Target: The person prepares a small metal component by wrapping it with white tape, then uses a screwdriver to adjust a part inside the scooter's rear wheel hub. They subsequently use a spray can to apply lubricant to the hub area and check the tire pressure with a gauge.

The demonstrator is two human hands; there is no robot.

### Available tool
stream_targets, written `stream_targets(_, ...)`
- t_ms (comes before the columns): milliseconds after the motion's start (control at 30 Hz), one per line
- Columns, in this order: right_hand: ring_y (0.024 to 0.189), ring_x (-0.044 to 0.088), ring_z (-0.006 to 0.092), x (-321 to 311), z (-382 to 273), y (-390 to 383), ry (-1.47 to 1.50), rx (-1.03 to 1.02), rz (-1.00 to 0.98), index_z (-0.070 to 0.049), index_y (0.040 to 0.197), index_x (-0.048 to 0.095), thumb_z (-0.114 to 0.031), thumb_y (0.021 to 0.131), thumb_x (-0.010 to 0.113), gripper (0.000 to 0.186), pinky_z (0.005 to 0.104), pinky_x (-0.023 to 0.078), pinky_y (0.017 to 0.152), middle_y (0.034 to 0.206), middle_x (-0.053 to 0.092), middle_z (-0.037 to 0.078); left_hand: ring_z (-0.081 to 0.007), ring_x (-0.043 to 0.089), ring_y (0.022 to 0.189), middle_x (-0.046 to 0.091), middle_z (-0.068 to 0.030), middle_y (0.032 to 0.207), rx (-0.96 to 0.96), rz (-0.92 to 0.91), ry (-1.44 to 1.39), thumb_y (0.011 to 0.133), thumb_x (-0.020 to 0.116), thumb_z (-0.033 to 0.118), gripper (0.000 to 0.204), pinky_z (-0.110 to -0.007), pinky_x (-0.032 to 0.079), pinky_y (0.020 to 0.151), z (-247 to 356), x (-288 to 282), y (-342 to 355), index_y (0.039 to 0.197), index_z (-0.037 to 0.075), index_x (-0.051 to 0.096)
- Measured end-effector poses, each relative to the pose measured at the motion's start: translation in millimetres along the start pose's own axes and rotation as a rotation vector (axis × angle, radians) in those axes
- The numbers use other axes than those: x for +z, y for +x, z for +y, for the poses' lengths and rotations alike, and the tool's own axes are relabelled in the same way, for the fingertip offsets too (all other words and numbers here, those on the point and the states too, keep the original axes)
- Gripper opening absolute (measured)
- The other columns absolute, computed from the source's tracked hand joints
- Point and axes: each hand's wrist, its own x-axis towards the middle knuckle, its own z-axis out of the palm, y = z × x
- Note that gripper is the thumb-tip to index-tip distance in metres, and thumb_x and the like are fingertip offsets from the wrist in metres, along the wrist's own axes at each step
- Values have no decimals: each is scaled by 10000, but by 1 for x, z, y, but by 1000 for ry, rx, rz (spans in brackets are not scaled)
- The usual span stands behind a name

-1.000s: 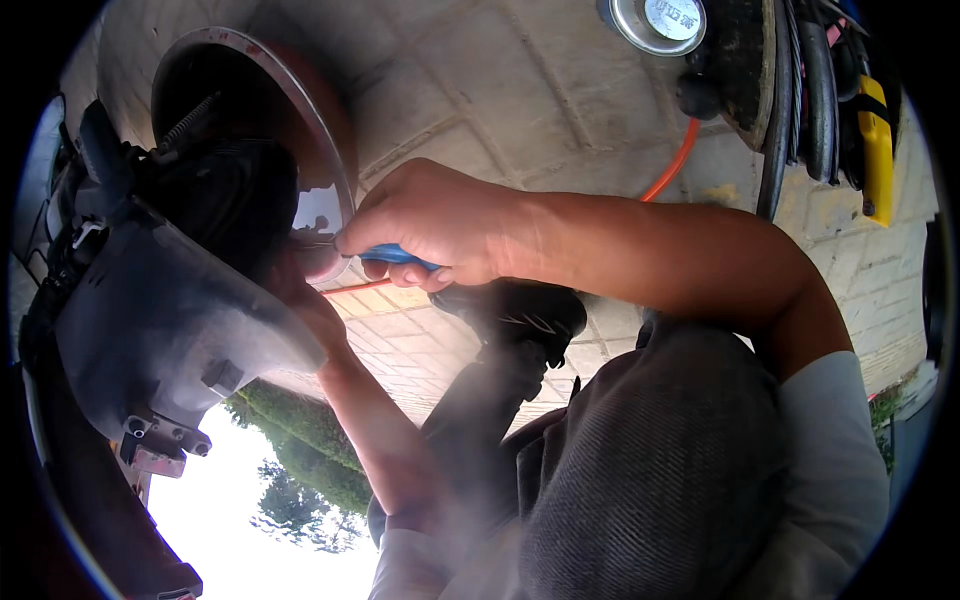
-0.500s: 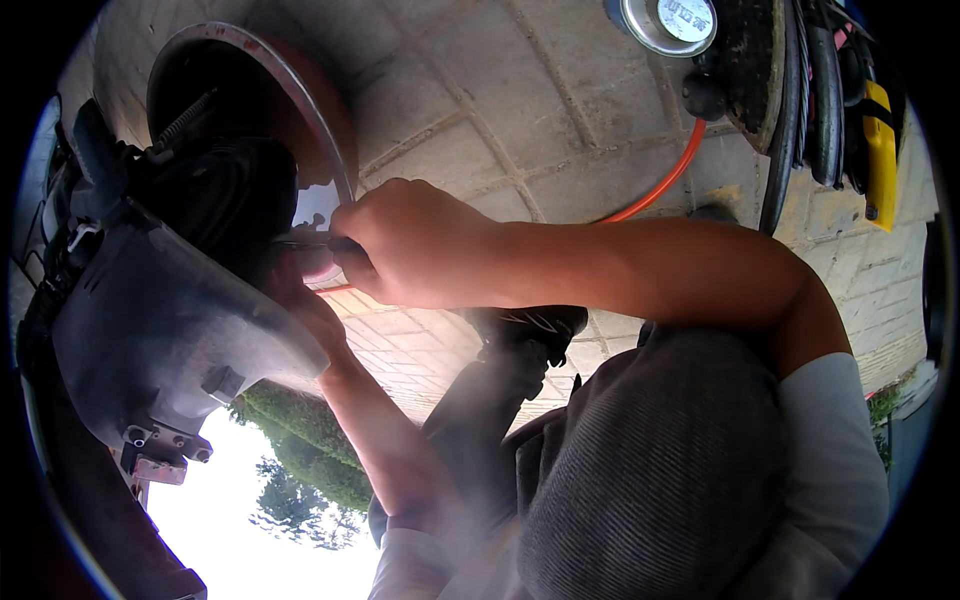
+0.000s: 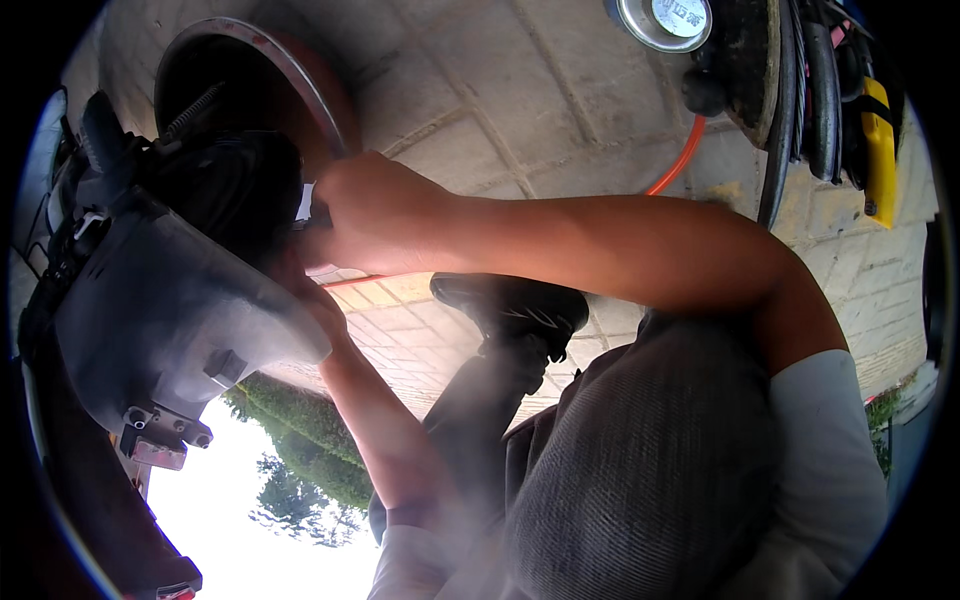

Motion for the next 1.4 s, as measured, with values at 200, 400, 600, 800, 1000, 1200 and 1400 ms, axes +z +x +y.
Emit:
stream_targets(200, 793, 639, 343, -33, 7, -41, -79, 37, 6, -2, 932, 658, -249, 795, 670, 283, 400, 495, 697, 841, 658, 185, -297, 483, 1147, 498, -144, 1261, -279, -65, -25, 876, 552, 504, 627, -408, 368, 1002, 20, -1, 7, 1288, 44, 445)
stream_targets(400, 741, 606, 364, -26, 25, -25, -271, -331, 254, -17, 882, 634, -228, 842, 633, 215, 449, 472, 666, 760, 625, 165, -306, 433, 1255, 447, -147, 1352, -417, -113, -78, 863, 503, 637, 793, -437, 323, 1086, 26, 0, 9, 1394, 65, 358)
stream_targets(600, 777, 630, 301, -28, 25, -8, 13, -152, -6, 26, 941, 648, -225, 862, 609, 266, 390, 473, 681, 812, 651, 187, -283, 495, 1120, 519, -144, 1240, -264, -25, -79, 892, 515, 513, 612, -396, 381, 984, 16, 1, 5, 1276, 40, 453)
stream_targets(800, 716, 607, 191, -15, 39, 9, 298, -56, -62, 42, 971, 667, -263, 864, 604, 329, 329, 468, 675, 767, 651, 135, -279, 497, 1132, 517, -147, 1246, -320, 8, -197, 890, 500, 541, 639, -394, 388, 991, 17, 2, 6, 1283, 39, 450)
stream_targets(1000, 621, 539, 157, -6, 33, 12, 417, 36, -89, 43, 929, 673, -273, 862, 598, 331, 313, 438, 577, 692, 599, 91, -276, 500, 1145, 514, -150, 1253, -355, 25, -239, 889, 486, 569, 666, -393, 394, 998, 15, 1, 5, 1291, 39, 448)
stream_targets(1200, 513, 387, 101, -3, 12, 13, 707, 311, -191, 16, 784, 636, -272, 863, 599, 300, 268, 309, 451, 585, 468, 21, -272, 502, 1158, 511, -153, 1260, -369, 27, -269, 888, 471, 597, 694, -391, 400, 1004, 14, 1, 6, 1298, 38, 446)
stream_targets(1400, 483, 307, 69, -8, 10, 30, 916, 494, -303, -19, 760, 598, -172, 897, 619, 207, 229, 183, 397, 573, 455, 3, -269, 504, 1170, 508, -155, 1267, -387, 33, -294, 887, 456, 625, 722, -389, 407, 1011, 17, 0, 9, 1306, 38, 443)
